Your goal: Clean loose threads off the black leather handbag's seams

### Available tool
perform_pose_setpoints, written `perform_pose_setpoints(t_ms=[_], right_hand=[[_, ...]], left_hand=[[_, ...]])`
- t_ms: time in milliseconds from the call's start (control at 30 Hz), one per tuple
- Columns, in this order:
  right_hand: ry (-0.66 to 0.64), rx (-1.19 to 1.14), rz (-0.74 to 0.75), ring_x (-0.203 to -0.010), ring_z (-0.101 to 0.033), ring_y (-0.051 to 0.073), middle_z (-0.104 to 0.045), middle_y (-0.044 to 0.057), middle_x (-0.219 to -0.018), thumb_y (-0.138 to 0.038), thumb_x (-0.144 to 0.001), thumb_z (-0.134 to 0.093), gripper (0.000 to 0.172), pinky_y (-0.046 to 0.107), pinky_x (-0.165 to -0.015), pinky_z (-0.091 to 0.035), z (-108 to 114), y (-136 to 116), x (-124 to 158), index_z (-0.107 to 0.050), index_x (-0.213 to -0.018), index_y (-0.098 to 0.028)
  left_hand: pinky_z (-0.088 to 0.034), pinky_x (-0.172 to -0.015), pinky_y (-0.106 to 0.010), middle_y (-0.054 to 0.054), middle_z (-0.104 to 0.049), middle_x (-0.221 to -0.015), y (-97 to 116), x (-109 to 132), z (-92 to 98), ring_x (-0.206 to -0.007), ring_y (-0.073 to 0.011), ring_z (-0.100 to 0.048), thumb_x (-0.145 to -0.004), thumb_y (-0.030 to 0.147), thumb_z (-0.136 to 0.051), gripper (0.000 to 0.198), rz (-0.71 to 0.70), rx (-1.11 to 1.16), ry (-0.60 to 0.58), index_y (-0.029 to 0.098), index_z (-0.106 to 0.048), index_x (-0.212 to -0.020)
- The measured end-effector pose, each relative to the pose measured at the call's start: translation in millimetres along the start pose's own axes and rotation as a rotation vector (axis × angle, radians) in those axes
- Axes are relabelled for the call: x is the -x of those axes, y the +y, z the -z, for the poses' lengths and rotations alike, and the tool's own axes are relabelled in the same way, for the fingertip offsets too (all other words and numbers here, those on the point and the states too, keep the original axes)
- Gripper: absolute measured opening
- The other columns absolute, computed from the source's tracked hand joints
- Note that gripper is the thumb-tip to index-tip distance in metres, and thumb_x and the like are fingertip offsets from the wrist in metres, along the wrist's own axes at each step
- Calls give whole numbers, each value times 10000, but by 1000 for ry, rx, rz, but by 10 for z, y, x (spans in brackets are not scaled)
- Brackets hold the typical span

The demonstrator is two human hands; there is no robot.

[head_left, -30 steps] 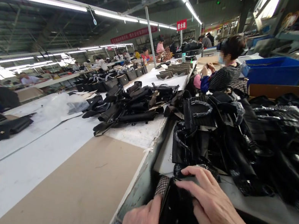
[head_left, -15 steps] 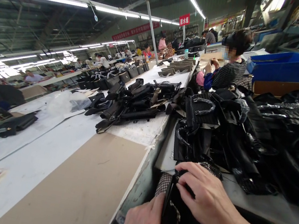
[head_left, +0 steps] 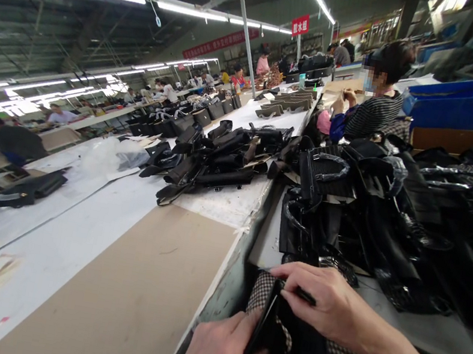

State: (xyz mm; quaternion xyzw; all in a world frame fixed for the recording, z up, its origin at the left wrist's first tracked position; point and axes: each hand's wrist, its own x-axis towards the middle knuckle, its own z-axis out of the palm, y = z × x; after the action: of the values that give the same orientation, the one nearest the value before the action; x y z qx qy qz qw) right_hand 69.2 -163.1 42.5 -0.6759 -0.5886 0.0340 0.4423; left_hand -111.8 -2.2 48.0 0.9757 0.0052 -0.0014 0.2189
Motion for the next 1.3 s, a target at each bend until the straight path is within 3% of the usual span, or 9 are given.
perform_pose_setpoints(t_ms=[233, 367, 567, 867, 1033, 1167, 1300], right_hand=[[-7, -11, -107, -845, -695, 142, -723, 4, -973, -143, -944, -506, 153, 246, -721, -483, -41, 43, 79, -522, -807, -210], [12, 8, -204, -783, -688, 147, -726, -10, -935, -136, -937, -490, 140, 265, -710, -474, -43, 16, 92, -530, -833, -221], [70, -11, -339, -774, -671, 154, -723, -8, -942, -144, -923, -484, 201, 273, -695, -453, -90, -24, 89, -434, -746, -226], [141, -14, -507, -707, -650, 180, -723, 15, -864, -225, -895, -497, 195, 293, -635, -429, -124, -66, 53, -482, -701, -229], [131, -39, -536, -705, -655, 186, -731, 10, -855, -253, -889, -508, 196, 297, -628, -430, -140, -64, 20, -500, -695, -227], [115, -69, -487, -696, -652, 180, -724, 8, -834, -244, -888, -510, 211, 287, -614, -431, -156, -47, 30, -461, -683, -228], [108, -59, -443, -687, -647, 180, -714, 13, -826, -230, -903, -501, 213, 291, -626, -439, -161, -78, 50, -437, -700, -231]], left_hand=[[-588, -594, -293, -19, -755, -888, 18, -6, -26, -736, -228, -740, -824, 237, -658, 390, -50, -38, 96, 191, -623, -1210], [-588, -588, -288, -25, -742, -868, 5, 5, -59, -718, -207, -737, -958, 306, -503, 280, -98, -75, 183, 190, -625, -1182], [-579, -572, -259, -48, -749, -854, 50, -21, -152, -687, -173, -736, -1049, 352, -341, 356, -154, -153, 377, 147, -617, -1144], [-452, -453, -272, -2, -696, -685, 118, 40, -138, -546, -143, -681, -1041, 280, -424, 261, -152, -286, 525, 127, -634, -1064], [-412, -488, -277, 3, -670, -653, 134, 84, -192, -520, -127, -641, -1003, 153, -484, 162, -170, -274, 589, 128, -639, -963], [-361, -472, -283, 29, -606, -580, 94, 112, -175, -461, -112, -566, -974, 128, -513, 201, -204, -241, 556, 166, -623, -809], [-322, -464, -280, 25, -560, -561, 104, 61, 5, -465, -117, -524, -985, 237, -513, 354, -129, -284, 392, 191, -534, -634]])
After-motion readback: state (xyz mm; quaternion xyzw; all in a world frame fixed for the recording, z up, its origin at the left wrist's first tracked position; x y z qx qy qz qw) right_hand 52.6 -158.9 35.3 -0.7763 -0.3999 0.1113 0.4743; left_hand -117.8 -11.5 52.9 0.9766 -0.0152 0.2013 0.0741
